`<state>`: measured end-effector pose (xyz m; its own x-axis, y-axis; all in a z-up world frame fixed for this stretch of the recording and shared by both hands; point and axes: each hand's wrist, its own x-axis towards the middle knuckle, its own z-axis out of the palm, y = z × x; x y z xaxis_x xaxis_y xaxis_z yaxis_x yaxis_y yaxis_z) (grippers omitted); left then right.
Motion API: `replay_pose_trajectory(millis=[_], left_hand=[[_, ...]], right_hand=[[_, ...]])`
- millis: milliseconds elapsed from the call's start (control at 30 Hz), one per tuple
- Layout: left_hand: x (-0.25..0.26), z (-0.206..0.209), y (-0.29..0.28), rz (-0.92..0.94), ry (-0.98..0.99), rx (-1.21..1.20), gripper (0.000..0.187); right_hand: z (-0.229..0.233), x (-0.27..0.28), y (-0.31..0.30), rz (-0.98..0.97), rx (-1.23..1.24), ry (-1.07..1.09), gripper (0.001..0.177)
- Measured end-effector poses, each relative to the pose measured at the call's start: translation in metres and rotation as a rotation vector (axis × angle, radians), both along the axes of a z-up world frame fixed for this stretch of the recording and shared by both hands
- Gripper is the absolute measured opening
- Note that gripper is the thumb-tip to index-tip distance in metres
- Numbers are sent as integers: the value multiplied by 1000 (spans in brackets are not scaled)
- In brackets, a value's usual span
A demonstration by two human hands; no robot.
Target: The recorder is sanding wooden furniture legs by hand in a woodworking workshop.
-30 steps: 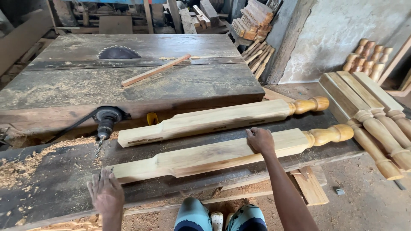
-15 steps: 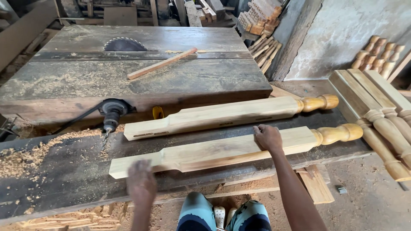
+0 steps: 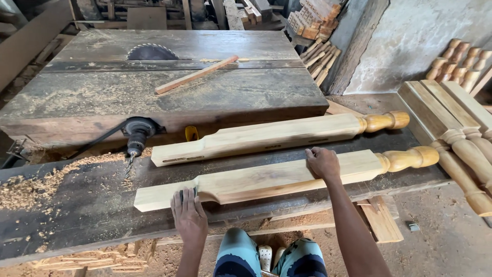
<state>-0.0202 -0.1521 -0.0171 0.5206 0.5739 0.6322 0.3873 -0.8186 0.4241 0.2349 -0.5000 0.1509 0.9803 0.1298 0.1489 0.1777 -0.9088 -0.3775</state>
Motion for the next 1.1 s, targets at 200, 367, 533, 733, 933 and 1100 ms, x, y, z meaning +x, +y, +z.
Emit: replay_pose_trajectory(millis=[200,367,533,733,933,1100], left_hand=[[-19,0,46,-137,91,136,36],[-46,-19,123,101,278,203,43],[-34,15,100,254,332,-5,56],[5,7,8,-15,211,73,53],[-14,51,59,-13,916,82,55],[-34,7,128,154,441,-119,49]], right_hand=[[5,-3,1,12,47,-6,36],[4,-1,-1,-22,48,102,38],[6,-5,1,19,54,25,35],[-5,5,-3,51,-18,-70,36],[4,-3,-2,15,56,15,35],[3,-3,-4,31,35,-33,37]])
